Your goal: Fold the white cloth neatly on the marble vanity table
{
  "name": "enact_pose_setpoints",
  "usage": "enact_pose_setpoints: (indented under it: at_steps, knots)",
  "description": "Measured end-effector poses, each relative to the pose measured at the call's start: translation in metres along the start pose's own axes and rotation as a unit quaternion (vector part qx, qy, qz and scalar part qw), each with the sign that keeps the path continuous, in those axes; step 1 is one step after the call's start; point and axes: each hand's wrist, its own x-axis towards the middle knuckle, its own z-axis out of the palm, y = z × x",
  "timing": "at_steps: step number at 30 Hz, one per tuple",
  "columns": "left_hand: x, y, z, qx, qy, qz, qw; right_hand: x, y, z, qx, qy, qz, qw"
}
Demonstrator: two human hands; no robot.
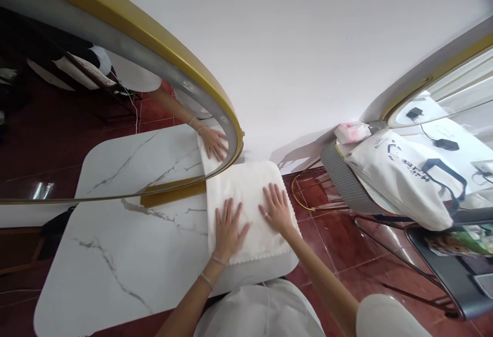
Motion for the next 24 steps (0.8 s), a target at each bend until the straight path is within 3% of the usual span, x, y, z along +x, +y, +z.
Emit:
enact_pose_setpoints:
  at_steps: [3,6,9,13,17,20,24]
  knots:
    - [-0.04,0.009,-0.002,0.013,0.002,-0.001,1.0,-0.058,-0.01,-0.006,-0.027,0.0,0.0,1.0]
    - [-0.05,0.011,0.0,0.015,0.002,0.002,1.0,-0.076,-0.012,-0.01,-0.037,-0.015,-0.001,0.999]
    - [-0.025,0.005,0.004,0.003,0.007,-0.008,1.0,-0.046,-0.001,-0.006,-0.036,-0.018,-0.018,0.999]
    - [0.037,-0.01,0.013,-0.023,0.022,-0.024,0.999,0.026,0.026,0.008,-0.014,0.017,-0.041,0.999]
    - [0.079,-0.023,0.021,-0.056,0.038,-0.023,0.997,0.07,0.044,0.017,0.019,0.066,0.001,0.998]
    - [0.076,-0.023,0.02,-0.054,0.023,-0.021,0.998,0.064,0.045,0.017,0.022,0.067,0.005,0.998]
    - [0.039,-0.011,0.014,-0.025,-0.013,-0.014,1.0,0.019,0.034,0.008,0.0,0.031,-0.02,0.999]
